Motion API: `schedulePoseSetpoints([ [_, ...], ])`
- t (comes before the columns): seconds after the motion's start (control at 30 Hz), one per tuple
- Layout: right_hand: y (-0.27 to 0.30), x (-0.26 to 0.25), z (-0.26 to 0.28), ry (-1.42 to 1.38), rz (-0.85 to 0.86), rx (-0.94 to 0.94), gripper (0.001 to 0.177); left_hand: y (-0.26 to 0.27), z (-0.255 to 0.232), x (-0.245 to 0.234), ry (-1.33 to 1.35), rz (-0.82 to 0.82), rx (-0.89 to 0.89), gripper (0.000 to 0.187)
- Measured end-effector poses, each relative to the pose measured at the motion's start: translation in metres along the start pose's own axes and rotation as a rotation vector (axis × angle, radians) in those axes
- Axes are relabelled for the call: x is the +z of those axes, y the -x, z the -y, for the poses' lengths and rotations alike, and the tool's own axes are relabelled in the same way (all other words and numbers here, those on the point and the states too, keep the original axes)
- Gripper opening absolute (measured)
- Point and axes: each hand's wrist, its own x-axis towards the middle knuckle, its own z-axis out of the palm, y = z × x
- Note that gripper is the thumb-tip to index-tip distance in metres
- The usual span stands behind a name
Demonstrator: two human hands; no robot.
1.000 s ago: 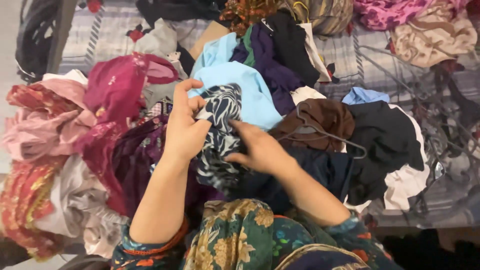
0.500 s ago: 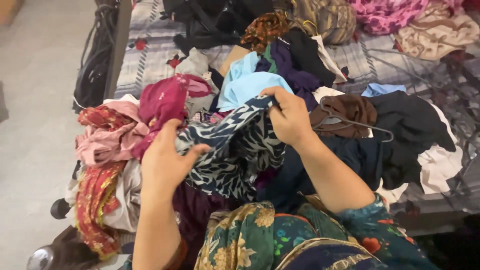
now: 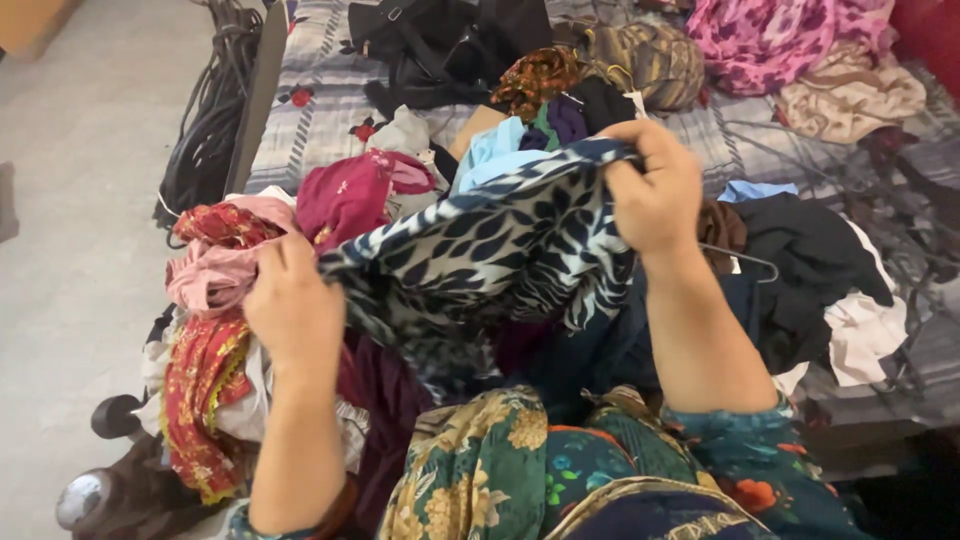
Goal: Sorting a pile of laundry on a bed and hanging specific items on a clothes rack.
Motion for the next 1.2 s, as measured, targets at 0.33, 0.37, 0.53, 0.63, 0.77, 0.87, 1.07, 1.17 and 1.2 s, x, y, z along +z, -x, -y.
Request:
schedulePoseSetpoints([
  [0.33,-0.033,-0.024,-0.058,-0.560,0.069,0.310,0.013,0.019,0.039,0.022,0.814,0.716,0.192,0.043],
  [0.37,-0.036,-0.021,-0.055,-0.444,0.243,0.390,0.014,0.021,0.034,0.022,1.002,0.839,0.308,0.048],
  [0.53,-0.059,0.047,-0.106,-0.152,0.554,0.348,0.027,0.035,0.033,0.082,1.159,1.037,0.036,0.048],
  [0.63,-0.053,0.117,-0.146,-0.481,0.338,0.064,0.053,0.049,0.047,0.151,1.228,0.438,-0.492,0.024],
  [0.77,0.002,0.170,-0.152,-0.068,0.566,-0.014,0.057,0.097,0.068,0.206,0.751,0.219,-0.729,0.020],
  [0.87,0.073,0.194,-0.183,0.159,0.739,0.092,0.048,0.151,0.067,0.234,0.546,0.248,-0.735,0.024],
  [1.07,0.171,0.191,-0.187,0.279,1.021,0.259,0.051,0.217,0.038,0.227,0.393,0.317,-0.655,0.034],
  [1.17,0.188,0.190,-0.181,0.368,1.079,0.259,0.058,0.230,0.033,0.216,0.303,0.420,-0.699,0.036],
  [1.2,0.189,0.189,-0.177,0.421,1.075,0.255,0.063,0.230,0.031,0.212,0.243,0.475,-0.708,0.036],
])
